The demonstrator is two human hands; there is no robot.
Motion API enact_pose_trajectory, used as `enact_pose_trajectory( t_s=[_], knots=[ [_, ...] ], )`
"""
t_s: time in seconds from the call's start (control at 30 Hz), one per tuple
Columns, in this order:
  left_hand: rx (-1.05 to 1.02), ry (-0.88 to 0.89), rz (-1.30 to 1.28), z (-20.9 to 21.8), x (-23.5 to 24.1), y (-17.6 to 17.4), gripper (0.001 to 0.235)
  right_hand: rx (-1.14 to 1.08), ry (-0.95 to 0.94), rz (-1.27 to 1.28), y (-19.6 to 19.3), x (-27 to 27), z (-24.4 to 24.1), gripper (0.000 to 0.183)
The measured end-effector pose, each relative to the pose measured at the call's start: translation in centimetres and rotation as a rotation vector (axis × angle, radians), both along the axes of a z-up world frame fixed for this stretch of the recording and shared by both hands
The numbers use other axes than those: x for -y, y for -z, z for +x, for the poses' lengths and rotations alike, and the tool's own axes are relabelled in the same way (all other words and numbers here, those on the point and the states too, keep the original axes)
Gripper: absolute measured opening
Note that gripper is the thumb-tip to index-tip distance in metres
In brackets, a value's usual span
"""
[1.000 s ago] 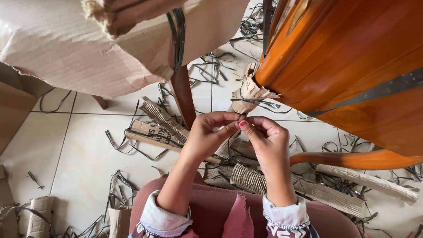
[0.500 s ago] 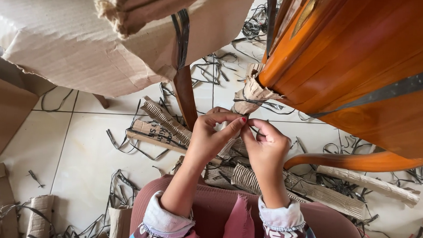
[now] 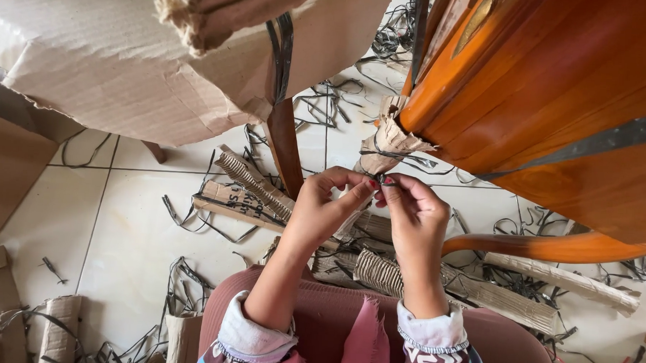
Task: Wrapping a wooden chair leg with corrugated cardboard and securing it with plastic ties for protection.
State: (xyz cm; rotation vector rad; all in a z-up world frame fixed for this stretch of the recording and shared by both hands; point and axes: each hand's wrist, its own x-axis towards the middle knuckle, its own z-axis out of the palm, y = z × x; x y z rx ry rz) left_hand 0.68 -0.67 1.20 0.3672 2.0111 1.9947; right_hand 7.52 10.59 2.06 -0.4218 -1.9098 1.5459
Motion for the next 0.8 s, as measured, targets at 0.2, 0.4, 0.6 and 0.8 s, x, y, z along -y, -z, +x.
enact_pose_trajectory(
  t_s=[0.2,0.4,0.6,0.8],
  knots=[
    [-0.065,0.038,0.04,0.0,0.5,-1.0,0.017,0.026,-0.027,-0.15,0.6,-0.1,0.1,0.012],
    [-0.116,0.025,0.017,-0.2,0.6,-0.1,0.016,-0.019,-0.028,-0.176,0.6,0.3,-0.6,0.009],
    [-0.222,-0.095,0.0,-0.3,0.6,-0.3,0.016,-0.084,-0.112,-0.475,2.2,-0.9,-1.0,0.012],
    [-0.447,-0.102,0.047,0.2,0.4,-2.0,0.016,-0.134,-0.195,-0.564,3.1,-1.8,-1.2,0.012]
  ],
)
